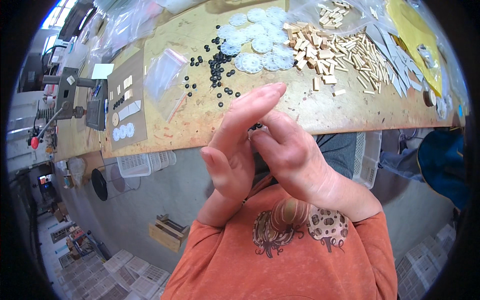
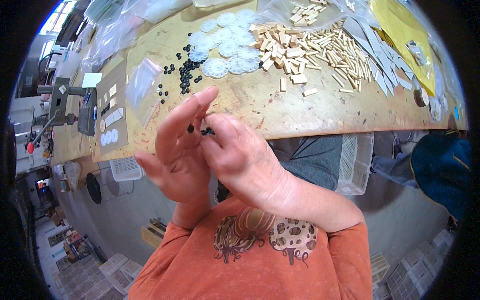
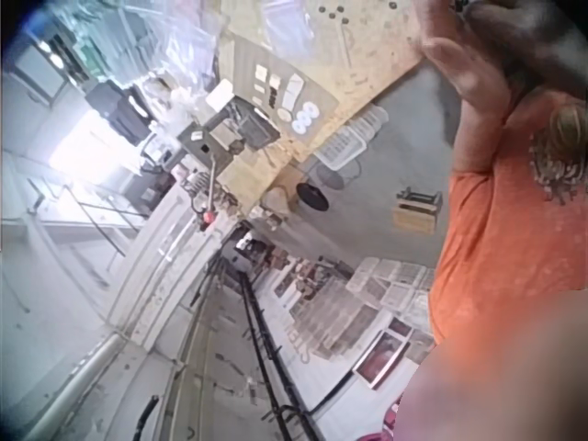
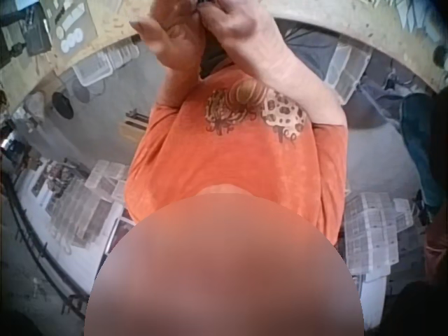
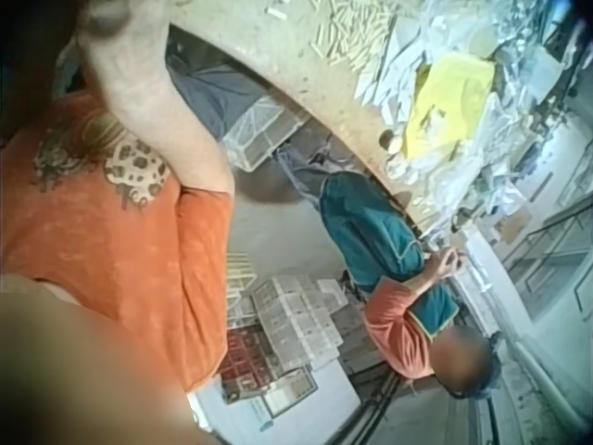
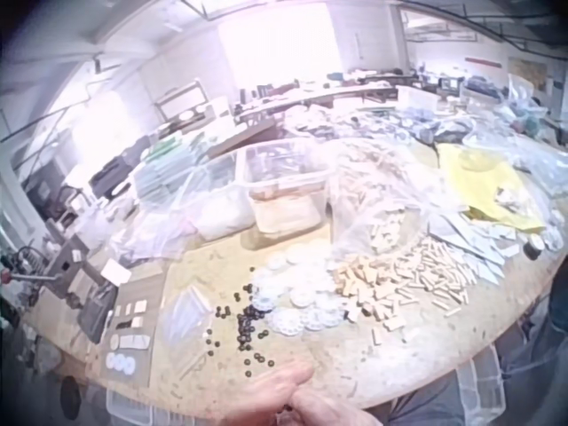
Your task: The person assembles small craft kits by placing black beads, wooden sticks, and white discs into clear plastic bags, then adds colored paper pieces. The person handles items one at a time and arranges them on a cluttered workbench.
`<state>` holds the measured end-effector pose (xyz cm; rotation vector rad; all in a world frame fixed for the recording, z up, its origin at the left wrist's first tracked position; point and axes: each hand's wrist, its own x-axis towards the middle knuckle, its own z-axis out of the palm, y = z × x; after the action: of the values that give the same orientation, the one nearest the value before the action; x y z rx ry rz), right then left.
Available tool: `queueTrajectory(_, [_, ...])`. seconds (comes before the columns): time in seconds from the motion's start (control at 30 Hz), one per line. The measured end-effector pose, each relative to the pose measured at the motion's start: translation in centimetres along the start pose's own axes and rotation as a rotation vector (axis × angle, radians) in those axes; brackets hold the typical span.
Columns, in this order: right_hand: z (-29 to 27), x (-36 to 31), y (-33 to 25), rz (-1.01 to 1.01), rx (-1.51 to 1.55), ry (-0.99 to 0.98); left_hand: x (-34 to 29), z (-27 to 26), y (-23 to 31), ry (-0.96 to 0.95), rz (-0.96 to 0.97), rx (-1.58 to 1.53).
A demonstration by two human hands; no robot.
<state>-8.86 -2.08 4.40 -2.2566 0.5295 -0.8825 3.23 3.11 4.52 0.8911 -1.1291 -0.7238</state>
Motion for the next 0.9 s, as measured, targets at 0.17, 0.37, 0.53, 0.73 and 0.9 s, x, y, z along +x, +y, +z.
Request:
queueTrajectory(0.17, [-0.4, -0.1, 0.1, 0.071, 0.099, -0.035, 0.7, -1.5, -0.4, -0.221, 0.131, 0.146])
queueTrajectory(0.37, [-0.5, -0.4, 0.6, -0.078, -0.084, 0.029, -0.5, -0.3, -1.0, 0.136, 0.093, -0.203])
queueTrajectory(0.53, [-3.0, -2.1, 2.0, -0.009, -0.021, 0.032, 3.4, -1.2, -0.7, 0.185, -0.058, 0.472])
queueTrajectory(0.73, [-5.7, -4.0, 1.8, 0.065, -0.025, 0.079, 8.6, -0.6, -5.7, -0.301, 0.224, 1.060])
queueTrajectory(0.9, [-6.5, -5.3, 2.1, 0.080, -0.010, 0.121, 9.3, 0.4, -7.6, -0.376, 0.233, 1.183])
